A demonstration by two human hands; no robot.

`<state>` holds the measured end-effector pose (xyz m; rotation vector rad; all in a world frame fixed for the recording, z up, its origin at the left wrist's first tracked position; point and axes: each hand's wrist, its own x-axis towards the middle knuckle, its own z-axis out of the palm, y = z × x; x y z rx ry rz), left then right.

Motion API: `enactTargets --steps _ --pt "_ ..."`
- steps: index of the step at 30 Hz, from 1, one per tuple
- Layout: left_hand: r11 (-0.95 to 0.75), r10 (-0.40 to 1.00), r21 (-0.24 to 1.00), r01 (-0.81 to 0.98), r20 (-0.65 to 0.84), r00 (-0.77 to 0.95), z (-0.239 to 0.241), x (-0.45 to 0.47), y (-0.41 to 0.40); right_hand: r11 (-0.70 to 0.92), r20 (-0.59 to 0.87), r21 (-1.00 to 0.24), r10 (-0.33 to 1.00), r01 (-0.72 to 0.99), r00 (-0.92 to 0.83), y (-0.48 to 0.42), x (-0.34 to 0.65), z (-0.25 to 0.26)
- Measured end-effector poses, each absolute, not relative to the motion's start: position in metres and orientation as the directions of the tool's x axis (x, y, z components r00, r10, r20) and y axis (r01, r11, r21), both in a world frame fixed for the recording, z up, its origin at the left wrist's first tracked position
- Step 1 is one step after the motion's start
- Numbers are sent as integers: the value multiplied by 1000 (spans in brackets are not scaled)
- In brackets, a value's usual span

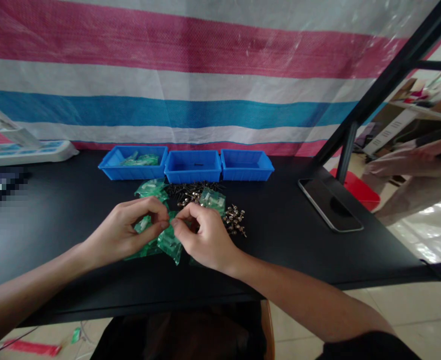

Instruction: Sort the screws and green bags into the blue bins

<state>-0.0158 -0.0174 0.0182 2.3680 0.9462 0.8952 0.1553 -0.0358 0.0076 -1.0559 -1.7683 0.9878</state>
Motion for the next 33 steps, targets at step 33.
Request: enactTargets --steps 33 --pt "-323 840 899 297 128 528 18 -16 -14 354 259 -889 912 290 -319 -34 159 9"
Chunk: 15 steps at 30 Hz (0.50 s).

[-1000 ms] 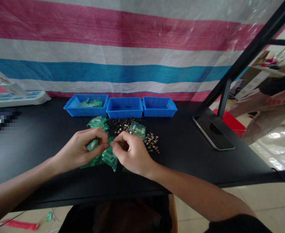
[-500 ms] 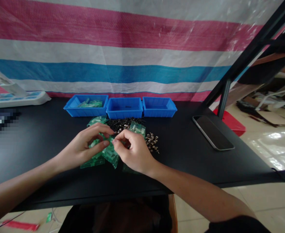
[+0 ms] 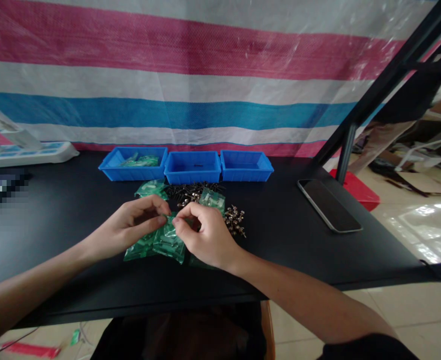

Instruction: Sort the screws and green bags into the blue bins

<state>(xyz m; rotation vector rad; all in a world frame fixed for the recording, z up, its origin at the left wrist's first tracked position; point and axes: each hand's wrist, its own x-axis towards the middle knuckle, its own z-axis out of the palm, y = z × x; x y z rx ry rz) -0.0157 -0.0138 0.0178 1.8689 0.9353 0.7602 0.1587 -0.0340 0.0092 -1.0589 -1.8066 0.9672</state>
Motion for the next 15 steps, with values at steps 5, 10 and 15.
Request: enactTargets --steps 5,10,15 --pt "-301 835 912 277 112 538 19 -16 -14 362 268 -890 908 278 -323 -33 159 9" --pt "-251 825 932 261 65 561 19 -16 -14 369 273 -886 904 280 -329 -33 160 9" --pt "-211 819 943 258 26 573 18 -18 -12 372 265 -876 903 306 -338 -34 160 8"
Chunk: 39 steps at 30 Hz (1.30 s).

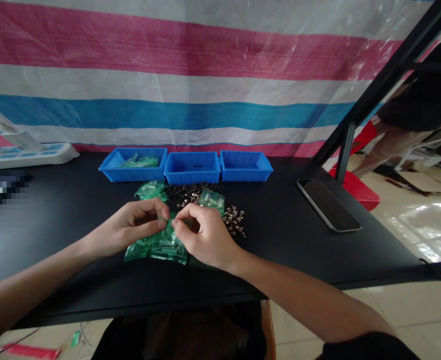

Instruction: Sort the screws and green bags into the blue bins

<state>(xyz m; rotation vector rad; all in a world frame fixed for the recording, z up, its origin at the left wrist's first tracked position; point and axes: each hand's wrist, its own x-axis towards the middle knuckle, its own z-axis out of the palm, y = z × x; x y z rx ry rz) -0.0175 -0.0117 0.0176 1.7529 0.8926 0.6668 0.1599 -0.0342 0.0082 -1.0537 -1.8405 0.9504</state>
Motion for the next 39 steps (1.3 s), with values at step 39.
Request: enactTargets --steps 39 --pt "-305 818 896 322 73 571 17 -17 -14 379 235 -850 894 365 -382 -31 160 5"
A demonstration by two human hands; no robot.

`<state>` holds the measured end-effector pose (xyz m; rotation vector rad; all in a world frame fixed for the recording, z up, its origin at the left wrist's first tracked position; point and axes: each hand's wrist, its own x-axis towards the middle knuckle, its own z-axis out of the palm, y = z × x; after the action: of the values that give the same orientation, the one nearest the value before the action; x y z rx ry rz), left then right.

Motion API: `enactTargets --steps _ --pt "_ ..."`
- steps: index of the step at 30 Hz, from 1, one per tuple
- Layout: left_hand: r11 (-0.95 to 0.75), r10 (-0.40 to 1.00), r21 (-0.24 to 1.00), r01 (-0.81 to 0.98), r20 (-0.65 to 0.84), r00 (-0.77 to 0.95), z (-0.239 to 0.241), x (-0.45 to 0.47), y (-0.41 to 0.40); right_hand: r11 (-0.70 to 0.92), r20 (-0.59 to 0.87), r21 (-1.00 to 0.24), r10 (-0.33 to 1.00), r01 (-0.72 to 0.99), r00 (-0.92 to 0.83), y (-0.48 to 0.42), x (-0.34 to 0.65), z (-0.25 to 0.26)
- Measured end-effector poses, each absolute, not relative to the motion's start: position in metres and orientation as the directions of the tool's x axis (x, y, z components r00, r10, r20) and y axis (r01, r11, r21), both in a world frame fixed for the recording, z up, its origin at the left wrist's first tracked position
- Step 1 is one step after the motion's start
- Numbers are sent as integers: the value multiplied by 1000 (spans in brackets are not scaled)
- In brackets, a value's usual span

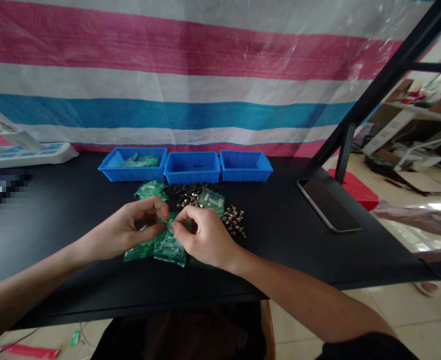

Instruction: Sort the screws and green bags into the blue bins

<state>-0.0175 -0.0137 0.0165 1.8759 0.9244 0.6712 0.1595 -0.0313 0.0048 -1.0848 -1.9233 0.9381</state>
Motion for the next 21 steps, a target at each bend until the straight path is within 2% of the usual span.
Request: enactTargets --steps 8,21 --pt "-230 801 924 304 2 599 19 -17 -13 382 242 -851 894 360 -377 -32 160 6" --pt "-283 789 905 318 32 613 16 -17 -14 425 260 -815 875 393 -408 -32 160 5"
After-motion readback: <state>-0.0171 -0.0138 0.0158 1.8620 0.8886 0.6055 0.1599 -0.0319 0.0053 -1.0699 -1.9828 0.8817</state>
